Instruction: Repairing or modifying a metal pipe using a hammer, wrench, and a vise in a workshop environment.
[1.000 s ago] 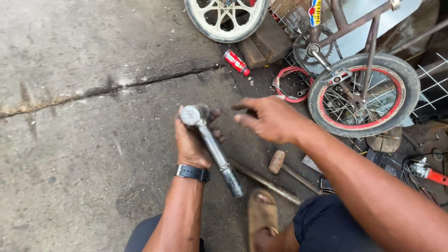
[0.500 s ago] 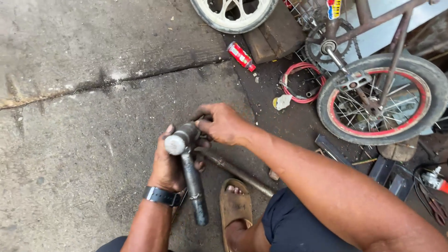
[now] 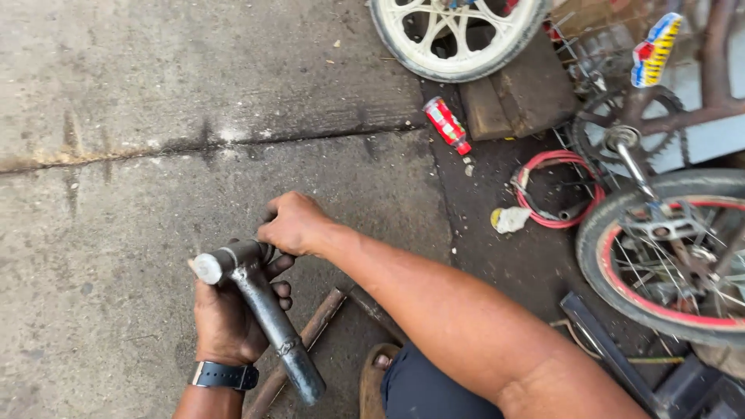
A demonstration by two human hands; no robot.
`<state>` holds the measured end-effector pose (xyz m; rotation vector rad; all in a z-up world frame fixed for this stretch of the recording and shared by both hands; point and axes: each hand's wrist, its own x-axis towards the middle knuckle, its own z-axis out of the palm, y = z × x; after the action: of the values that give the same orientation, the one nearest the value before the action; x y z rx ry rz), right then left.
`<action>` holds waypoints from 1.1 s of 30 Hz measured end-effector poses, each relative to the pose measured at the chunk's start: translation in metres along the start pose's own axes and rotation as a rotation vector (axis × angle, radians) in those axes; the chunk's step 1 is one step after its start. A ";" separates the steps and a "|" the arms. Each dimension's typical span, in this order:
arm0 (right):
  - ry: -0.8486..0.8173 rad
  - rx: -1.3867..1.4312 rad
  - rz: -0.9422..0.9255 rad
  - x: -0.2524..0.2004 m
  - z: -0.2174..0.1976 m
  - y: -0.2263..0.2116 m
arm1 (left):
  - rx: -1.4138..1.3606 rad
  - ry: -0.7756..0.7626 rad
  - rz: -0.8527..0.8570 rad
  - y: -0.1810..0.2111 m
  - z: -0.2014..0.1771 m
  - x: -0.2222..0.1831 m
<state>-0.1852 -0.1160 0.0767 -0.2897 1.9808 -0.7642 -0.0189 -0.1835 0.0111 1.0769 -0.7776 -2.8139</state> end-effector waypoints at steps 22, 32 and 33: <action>0.528 0.233 0.097 0.210 -0.055 0.125 | 1.287 0.605 -0.030 0.172 0.142 0.058; 0.508 -0.084 0.047 0.207 -0.131 0.199 | 1.994 0.386 -0.459 0.198 0.126 0.144; 0.517 -0.088 0.049 0.217 -0.127 0.212 | 1.993 0.378 -0.452 0.197 0.089 0.164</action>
<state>-0.3816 -0.0087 -0.1641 -0.0975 2.5014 -0.7753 -0.2281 -0.3497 0.0574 1.6423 -3.5221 -0.8753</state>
